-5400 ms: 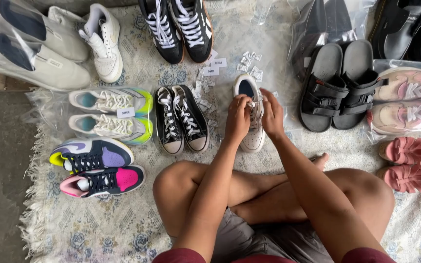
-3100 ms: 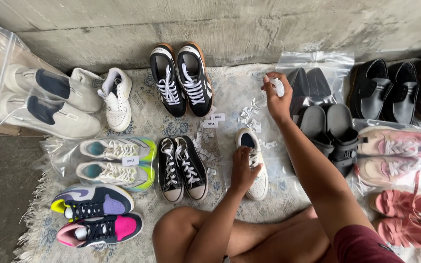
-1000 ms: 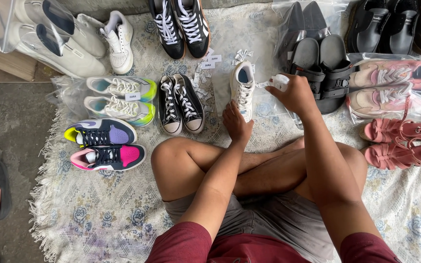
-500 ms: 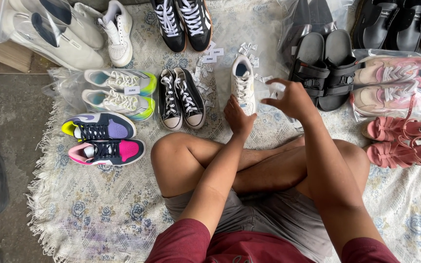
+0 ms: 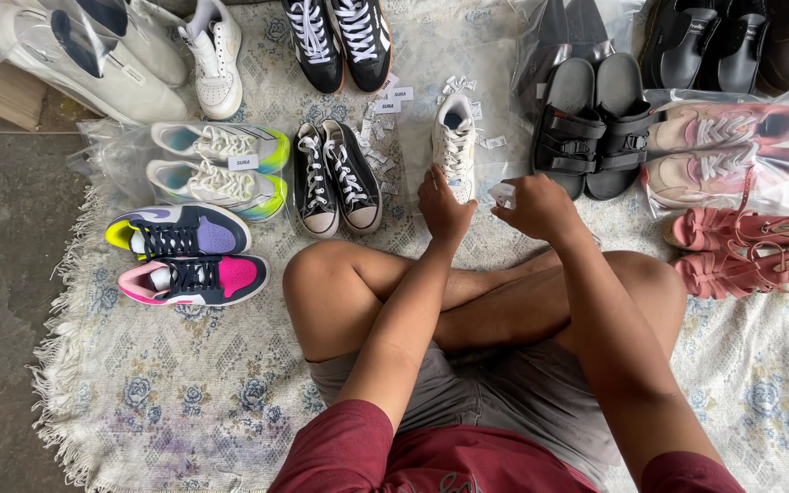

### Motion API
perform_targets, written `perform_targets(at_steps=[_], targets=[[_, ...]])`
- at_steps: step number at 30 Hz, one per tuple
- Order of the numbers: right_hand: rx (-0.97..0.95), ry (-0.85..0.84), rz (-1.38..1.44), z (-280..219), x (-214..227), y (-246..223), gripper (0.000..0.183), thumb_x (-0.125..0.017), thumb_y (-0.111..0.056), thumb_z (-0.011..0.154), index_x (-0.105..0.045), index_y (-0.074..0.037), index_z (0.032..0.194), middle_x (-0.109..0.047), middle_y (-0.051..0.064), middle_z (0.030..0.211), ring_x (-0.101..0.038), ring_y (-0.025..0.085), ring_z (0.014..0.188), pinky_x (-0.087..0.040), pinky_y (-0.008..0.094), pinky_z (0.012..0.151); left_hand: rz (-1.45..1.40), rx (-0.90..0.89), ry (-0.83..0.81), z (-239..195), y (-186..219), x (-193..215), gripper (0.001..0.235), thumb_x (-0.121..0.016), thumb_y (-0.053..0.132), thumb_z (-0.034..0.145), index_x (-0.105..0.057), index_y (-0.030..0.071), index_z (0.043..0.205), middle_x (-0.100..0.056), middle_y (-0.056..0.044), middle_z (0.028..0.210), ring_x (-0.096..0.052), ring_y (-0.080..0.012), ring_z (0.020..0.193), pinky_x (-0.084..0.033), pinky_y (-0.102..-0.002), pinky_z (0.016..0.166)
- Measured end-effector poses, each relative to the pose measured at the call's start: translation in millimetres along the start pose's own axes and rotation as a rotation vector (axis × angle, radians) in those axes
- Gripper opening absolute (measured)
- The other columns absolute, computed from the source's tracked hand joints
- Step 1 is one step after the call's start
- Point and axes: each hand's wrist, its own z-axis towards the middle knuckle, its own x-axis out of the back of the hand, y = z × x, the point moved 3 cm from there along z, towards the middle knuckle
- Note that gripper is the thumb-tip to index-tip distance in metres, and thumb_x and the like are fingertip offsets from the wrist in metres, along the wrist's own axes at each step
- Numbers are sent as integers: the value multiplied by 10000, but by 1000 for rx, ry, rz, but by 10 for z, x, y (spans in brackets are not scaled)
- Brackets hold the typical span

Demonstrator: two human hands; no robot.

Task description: The person sits on a rug and cleans a white sneaker by spraying it with a liquid from a bottle and wiping it with their hands. They then place the shoe down and pick up a small white paper tag, which they insert into the shoe before continuing to wipe the exterior.

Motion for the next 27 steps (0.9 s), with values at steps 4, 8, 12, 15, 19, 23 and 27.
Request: perform_targets(at_steps=[4, 8, 12, 15, 19, 23, 27], targets=[[10, 18, -2, 47, -32, -65, 473, -778, -371, 849, -758, -84, 1224, -768, 204, 930, -739, 423, 839, -591, 525, 718, -12, 12, -11, -21, -14, 18, 1144, -877, 300, 562, -361, -21, 1531, -517, -230, 1422, -546, -406, 1269, -538, -539, 929], [4, 173, 131, 123, 95, -207, 443, -800, -299, 856, -748, -41, 1212, -755, 227, 956, -722, 441, 883, -577, 540, 732, -42, 6, -1, -46, -35, 0, 1142, -870, 266, 551, -356, -26, 1528, -509, -239, 1422, -545, -431, 1251, -528, -552, 945], [20, 258, 208, 638, 52, -4, 383, -821, -273, 868, -761, -26, 1155, -753, 228, 952, -722, 431, 851, -582, 496, 706, -105, 8, -12, -76, -103, -117, 1112, -861, 226, 560, -355, -47, 1512, -499, -261, 1413, -538, -457, 1239, -516, -556, 969], [-47, 209, 171, 819, 250, -83, 448, -846, -263, 847, -745, 24, 1176, -744, 250, 992, -730, 407, 888, -575, 486, 726, -124, 11, -6, -101, -115, -125, 1136, -888, 215, 546, -349, -46, 1512, -487, -260, 1419, -530, -454, 1251, -509, -555, 989], [-61, 166, 82, 1302, 144, 224, 471, -845, -270, 833, -740, 82, 1128, -735, 269, 933, -725, 420, 813, -559, 505, 645, -97, 22, -16, -94, -154, -163, 1173, -906, 240, 540, -330, -32, 1525, -470, -246, 1433, -517, -444, 1268, -498, -540, 1022], [-84, 128, 26, 1501, 67, 382, 446, -852, -271, 857, -750, 73, 1123, -733, 253, 923, -716, 333, 724, -565, 393, 620, -102, 22, -34, -102, -127, -125, 1170, -919, 236, 547, -328, -38, 1519, -459, -246, 1441, -512, -439, 1270, -493, -542, 1038], [-92, 120, 80, 1357, 161, 300, 530, -873, -272, 863, -715, 137, 1160, -720, 296, 953, -724, 375, 775, -558, 412, 628, -96, 21, -37, -86, -118, -119, 1170, -930, 234, 546, -335, -36, 1516, -463, -247, 1441, -511, -441, 1273, -494, -548, 1044]])
